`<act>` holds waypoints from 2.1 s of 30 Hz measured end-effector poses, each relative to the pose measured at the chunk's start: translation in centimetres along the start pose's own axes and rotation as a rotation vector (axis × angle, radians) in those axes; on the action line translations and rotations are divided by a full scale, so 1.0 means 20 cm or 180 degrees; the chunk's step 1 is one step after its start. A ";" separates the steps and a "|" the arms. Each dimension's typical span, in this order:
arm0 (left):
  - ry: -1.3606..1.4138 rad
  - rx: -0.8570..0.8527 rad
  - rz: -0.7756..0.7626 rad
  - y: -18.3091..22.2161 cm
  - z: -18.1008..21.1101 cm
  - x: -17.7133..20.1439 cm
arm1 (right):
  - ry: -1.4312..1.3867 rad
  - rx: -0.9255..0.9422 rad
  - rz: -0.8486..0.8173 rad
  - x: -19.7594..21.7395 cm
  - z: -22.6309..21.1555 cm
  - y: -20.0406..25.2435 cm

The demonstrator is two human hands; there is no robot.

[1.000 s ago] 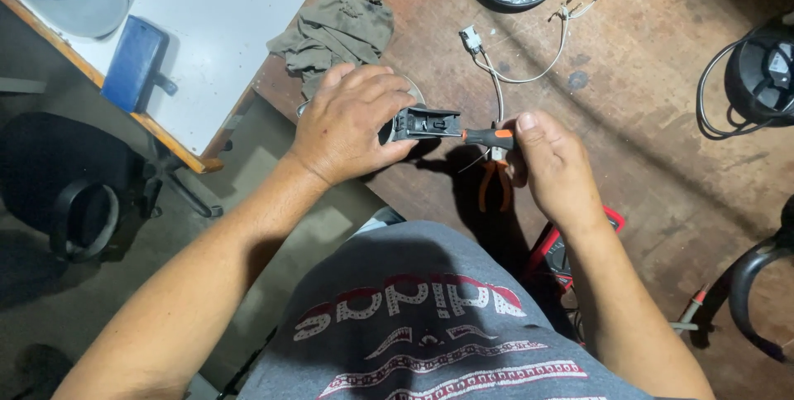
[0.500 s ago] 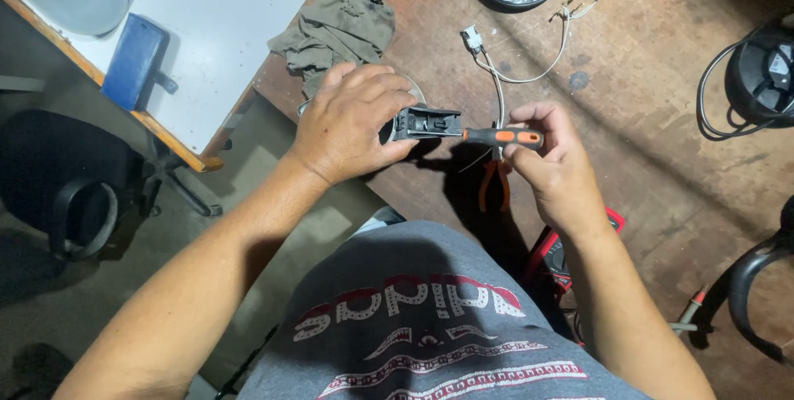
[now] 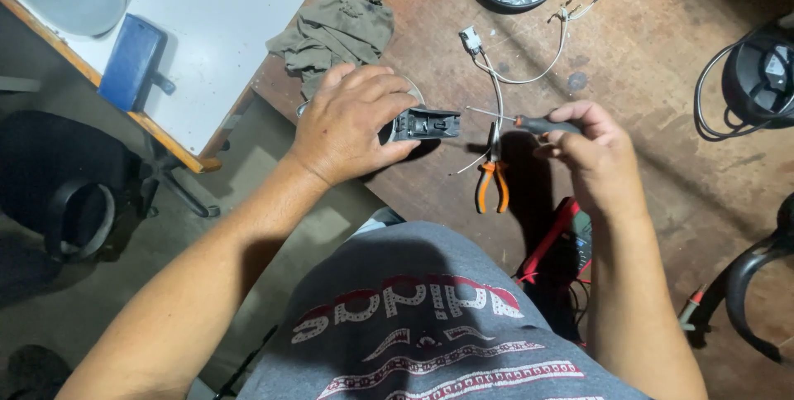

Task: The person uses a screwdriver to pry open a black plastic housing attached to a circular metal component, then uses pliers to remove a white connector and wires. The person manipulates the wires and housing, then reattaches the connector and places the housing back onto the metal component.

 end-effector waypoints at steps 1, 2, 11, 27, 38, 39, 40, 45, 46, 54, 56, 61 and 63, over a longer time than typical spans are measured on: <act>-0.0002 0.0006 0.0003 0.00 0.00 0.01 | 0.0003 0.0001 -0.0006 0.09 0.06 -0.06; -0.0058 -0.0097 -0.0054 -0.01 0.00 0.02 | 0.0256 0.0019 0.0085 0.18 0.12 -0.12; 0.0041 -0.0086 -0.0038 -0.01 -0.02 0.00 | 0.3396 0.1218 0.0894 0.34 0.35 -0.27; -0.0120 0.0108 -0.0560 0.01 -0.01 -0.01 | 0.3581 0.1857 -0.1180 -0.57 0.18 -0.13; 0.0053 0.0307 -0.0195 -0.03 0.02 -0.01 | 0.3013 0.1276 -0.1138 -0.64 0.06 -0.18; 0.0026 0.0346 -0.0077 -0.03 0.03 -0.01 | 0.2861 0.1281 -0.1122 -0.64 0.07 -0.19; 0.0034 0.0339 -0.0075 -0.02 0.03 -0.02 | 0.2868 0.1278 -0.1114 -0.64 0.06 -0.19; 0.0784 0.0496 0.0738 0.06 0.06 0.03 | 0.2308 0.1283 -0.0899 -0.59 0.03 -0.26; 0.0816 0.0496 0.0744 0.09 0.10 0.06 | 0.2336 0.1268 -0.0889 -0.59 0.02 -0.24; 0.1044 0.0879 0.0008 0.18 0.05 0.10 | 0.1519 0.0797 -0.0509 -0.44 0.13 -0.21; 0.0901 0.0598 0.0196 0.17 0.05 0.01 | 0.1336 0.0708 -0.0399 -0.34 0.21 -0.25; 0.0820 0.0062 0.0540 0.14 0.10 -0.02 | 0.1154 0.0562 -0.0122 -0.20 0.34 -0.21; 0.0831 -0.0010 0.0605 0.15 0.09 -0.03 | 0.0923 0.0430 0.0011 -0.24 0.31 -0.13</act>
Point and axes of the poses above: each hand's wrist, its own y-axis away from the middle knuckle, its own x-axis out of the back of the hand, z = x × y, the point moved 3 cm from there along -y, towards the middle knuckle
